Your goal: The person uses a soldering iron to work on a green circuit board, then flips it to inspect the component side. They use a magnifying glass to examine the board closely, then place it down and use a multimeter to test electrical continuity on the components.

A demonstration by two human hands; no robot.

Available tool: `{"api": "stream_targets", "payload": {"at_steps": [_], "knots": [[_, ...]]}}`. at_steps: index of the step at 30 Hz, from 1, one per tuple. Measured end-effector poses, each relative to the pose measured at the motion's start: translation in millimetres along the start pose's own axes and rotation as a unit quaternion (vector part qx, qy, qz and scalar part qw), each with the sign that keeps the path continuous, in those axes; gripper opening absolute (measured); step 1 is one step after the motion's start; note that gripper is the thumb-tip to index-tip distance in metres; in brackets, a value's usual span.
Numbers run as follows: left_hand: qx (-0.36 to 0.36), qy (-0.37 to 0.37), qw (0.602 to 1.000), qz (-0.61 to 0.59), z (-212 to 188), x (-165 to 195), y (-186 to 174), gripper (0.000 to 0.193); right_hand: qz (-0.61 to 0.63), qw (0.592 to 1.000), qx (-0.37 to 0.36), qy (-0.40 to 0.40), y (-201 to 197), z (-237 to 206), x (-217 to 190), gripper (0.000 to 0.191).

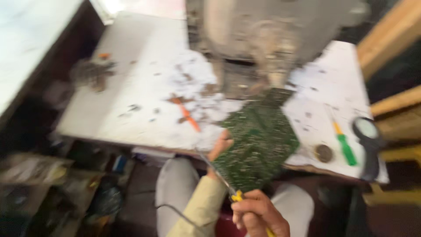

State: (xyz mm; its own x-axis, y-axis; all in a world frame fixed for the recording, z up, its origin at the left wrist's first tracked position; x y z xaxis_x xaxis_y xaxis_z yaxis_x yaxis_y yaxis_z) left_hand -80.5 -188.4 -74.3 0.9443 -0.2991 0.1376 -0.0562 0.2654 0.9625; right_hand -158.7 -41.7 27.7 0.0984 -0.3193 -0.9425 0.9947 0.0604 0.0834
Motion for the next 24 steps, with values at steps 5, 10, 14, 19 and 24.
{"api": "stream_targets", "payload": {"at_steps": [5,10,14,19,24], "knots": [[0.004,0.288,0.839,0.461,-48.8,51.8,44.6,0.038,-0.255,0.951,-0.151,-0.084,125.5,78.1,-75.3,0.028],[0.052,0.196,0.954,0.219,-24.4,58.0,43.6,0.025,-0.339,0.899,-0.230,-0.156,241.4,131.9,-84.8,0.030],[0.055,0.093,0.991,0.082,-6.1,51.8,54.6,0.018,-0.418,0.851,-0.303,-0.099,326.0,148.6,-21.8,0.020],[0.061,0.033,0.998,0.014,3.9,52.7,73.3,0.012,-0.479,0.804,-0.305,-0.178,396.4,165.3,36.7,0.027],[0.066,0.023,0.998,0.011,5.8,59.7,79.4,0.015,-0.523,0.781,-0.315,-0.134,422.7,195.9,70.7,0.043]]}}
Point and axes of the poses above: each hand's wrist, its own z-axis towards the middle knuckle, its own y-axis out of the palm, x = y × z, the point moved 8 cm from there along z, towards the middle knuckle, and after that the axes turned 1 degree about z, right-handed, at the moved point
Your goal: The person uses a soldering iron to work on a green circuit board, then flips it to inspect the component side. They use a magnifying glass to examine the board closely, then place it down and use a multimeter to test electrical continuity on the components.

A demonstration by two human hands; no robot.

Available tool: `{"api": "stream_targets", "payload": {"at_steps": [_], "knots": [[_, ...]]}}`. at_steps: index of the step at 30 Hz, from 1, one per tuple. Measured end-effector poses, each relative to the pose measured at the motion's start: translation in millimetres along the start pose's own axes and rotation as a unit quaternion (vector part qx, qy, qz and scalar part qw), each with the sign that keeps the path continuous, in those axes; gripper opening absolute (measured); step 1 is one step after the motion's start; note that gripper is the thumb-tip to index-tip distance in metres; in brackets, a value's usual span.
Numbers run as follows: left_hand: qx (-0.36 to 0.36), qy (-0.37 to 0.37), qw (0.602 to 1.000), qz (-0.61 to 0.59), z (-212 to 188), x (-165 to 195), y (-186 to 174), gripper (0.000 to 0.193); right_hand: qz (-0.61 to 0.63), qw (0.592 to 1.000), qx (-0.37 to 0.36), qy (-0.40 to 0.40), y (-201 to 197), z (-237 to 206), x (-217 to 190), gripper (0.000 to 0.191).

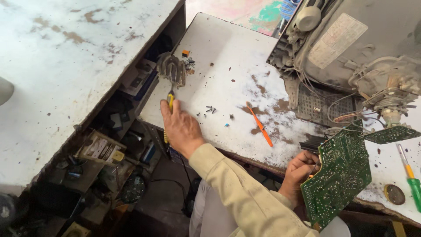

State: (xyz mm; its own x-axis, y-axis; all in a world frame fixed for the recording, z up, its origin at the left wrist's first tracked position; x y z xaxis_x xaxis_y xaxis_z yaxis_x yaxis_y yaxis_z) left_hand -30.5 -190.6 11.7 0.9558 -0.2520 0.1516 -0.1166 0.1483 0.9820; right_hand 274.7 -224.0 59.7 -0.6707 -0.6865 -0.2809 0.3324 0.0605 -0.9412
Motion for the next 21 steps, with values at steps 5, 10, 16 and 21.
{"api": "stream_targets", "payload": {"at_steps": [5,10,16,21], "knots": [[0.002,0.001,1.000,0.007,-0.6,-2.9,-5.4,0.014,0.012,0.998,0.062,-0.016,-14.7,-3.4,-3.8,0.059],[-0.022,0.014,1.000,0.018,0.8,-12.7,-21.0,0.019,0.092,0.991,0.019,-0.097,-39.6,-86.5,-32.7,0.007],[-0.049,-0.017,0.999,-0.001,0.5,-29.3,-27.7,0.034,0.313,0.939,0.049,-0.133,-109.4,-219.5,5.2,0.022],[-0.064,-0.025,0.998,-0.011,0.6,-38.8,-24.6,0.047,0.317,0.936,0.152,-0.008,-136.4,-333.9,91.5,0.022]]}}
Point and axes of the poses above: each hand's wrist, its own z-axis towards the middle knuckle, its own y-axis out of the palm, x = y × z, the point moved 8 cm from there along z, towards the middle knuckle, and after that the axes turned 1 degree about z, right-handed, at the moved point
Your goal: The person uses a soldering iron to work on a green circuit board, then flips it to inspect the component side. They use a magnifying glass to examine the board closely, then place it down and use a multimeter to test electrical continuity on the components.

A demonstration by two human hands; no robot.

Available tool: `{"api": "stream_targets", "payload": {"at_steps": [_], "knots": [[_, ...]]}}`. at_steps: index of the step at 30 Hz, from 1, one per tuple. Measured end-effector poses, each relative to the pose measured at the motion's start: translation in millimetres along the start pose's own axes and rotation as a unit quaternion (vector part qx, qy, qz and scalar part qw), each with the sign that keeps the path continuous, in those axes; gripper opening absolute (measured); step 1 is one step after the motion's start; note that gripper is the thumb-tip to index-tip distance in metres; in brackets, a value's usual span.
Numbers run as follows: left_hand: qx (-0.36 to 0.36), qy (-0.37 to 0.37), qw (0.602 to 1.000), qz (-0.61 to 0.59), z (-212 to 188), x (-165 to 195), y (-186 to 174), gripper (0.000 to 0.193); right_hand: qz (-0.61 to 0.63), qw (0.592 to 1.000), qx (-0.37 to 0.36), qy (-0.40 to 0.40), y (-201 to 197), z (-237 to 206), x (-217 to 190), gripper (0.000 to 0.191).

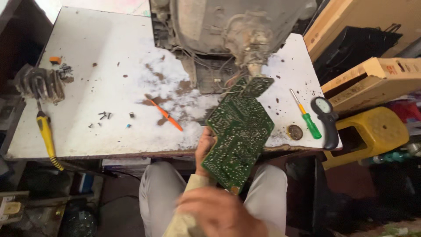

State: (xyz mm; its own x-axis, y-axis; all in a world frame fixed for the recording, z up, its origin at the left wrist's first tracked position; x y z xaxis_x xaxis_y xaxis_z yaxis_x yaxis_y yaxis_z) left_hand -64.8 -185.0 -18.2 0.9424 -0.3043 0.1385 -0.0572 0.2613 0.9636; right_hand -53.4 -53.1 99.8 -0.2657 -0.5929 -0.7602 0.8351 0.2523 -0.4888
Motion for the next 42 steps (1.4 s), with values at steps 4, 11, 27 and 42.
{"api": "stream_targets", "payload": {"at_steps": [4,11,27,42], "knots": [[0.014,0.014,1.000,-0.011,0.4,-4.0,-12.9,0.057,0.026,0.914,0.263,0.307,-79.4,-108.2,98.0,0.022],[0.107,-0.012,0.993,-0.042,-16.4,-22.1,-48.8,0.060,0.259,0.785,0.299,0.477,-79.4,-189.9,176.9,0.044],[0.190,-0.034,0.976,0.099,-72.8,-5.7,-35.2,0.052,0.454,0.726,0.382,0.348,-74.8,-165.8,174.9,0.043],[0.250,-0.055,0.878,0.404,-101.4,5.2,-10.9,0.035,0.260,0.821,0.372,0.345,-115.9,-143.9,154.0,0.039]]}}
Point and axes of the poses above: each hand's wrist, its own z-axis towards the middle knuckle, its own y-axis out of the palm, x = y × z, the point moved 8 cm from there along z, towards the middle knuckle, and after that the axes turned 1 degree about z, right-handed, at the moved point
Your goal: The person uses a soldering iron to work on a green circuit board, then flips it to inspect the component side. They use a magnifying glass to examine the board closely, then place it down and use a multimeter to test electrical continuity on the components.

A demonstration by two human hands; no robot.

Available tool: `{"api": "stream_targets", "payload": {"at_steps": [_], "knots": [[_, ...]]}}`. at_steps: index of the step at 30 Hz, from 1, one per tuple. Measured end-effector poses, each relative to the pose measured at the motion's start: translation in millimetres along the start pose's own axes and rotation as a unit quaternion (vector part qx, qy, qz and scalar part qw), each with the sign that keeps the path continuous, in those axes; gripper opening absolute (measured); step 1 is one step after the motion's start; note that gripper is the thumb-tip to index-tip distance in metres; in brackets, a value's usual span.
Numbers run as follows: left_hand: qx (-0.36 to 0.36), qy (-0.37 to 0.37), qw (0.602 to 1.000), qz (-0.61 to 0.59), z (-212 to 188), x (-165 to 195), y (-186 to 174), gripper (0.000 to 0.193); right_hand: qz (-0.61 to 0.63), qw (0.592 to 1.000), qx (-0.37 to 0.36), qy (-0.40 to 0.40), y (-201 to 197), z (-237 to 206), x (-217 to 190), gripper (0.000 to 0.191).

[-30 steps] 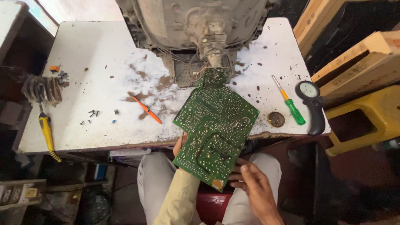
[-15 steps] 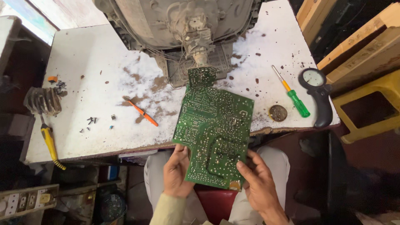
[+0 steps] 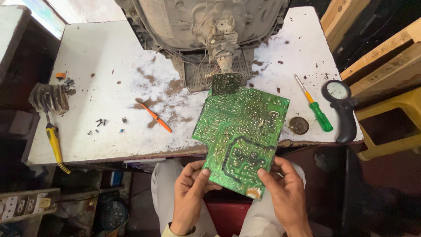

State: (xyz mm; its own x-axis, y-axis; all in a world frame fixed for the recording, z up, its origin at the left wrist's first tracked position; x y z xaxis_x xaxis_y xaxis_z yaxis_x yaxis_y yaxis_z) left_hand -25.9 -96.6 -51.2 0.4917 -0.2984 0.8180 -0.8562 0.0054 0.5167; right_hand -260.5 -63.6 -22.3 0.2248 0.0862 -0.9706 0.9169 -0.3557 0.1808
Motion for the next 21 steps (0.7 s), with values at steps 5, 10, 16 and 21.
{"api": "stream_targets", "payload": {"at_steps": [5,10,16,21], "knots": [[-0.003,0.015,1.000,-0.006,8.2,-8.8,0.2,0.027,-0.032,0.999,0.015,-0.005,4.3,12.6,0.4,0.041],[-0.007,0.010,0.999,-0.043,13.4,-29.2,4.6,0.025,-0.038,0.999,0.030,-0.015,3.5,32.0,-3.7,0.045],[-0.014,0.011,0.999,-0.047,18.2,-36.5,2.2,0.025,-0.166,0.986,0.010,-0.023,-3.6,36.2,-16.0,0.045],[-0.006,0.015,1.000,0.005,19.3,-17.3,-1.9,0.028,-0.199,0.980,0.001,-0.003,-8.7,34.2,-13.2,0.037]]}}
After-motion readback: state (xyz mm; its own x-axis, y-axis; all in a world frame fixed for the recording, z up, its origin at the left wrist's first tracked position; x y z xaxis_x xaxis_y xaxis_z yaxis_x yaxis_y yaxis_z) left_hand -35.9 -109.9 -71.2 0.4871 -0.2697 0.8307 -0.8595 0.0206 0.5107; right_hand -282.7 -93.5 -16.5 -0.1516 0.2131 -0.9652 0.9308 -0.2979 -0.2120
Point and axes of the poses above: each hand's wrist, its own z-axis towards the middle knuckle, its own y-axis out of the palm, x = y × z, the point moved 8 cm from there along z, towards the middle knuckle, and after that the axes turned 1 degree about z, right-handed, at the moved point
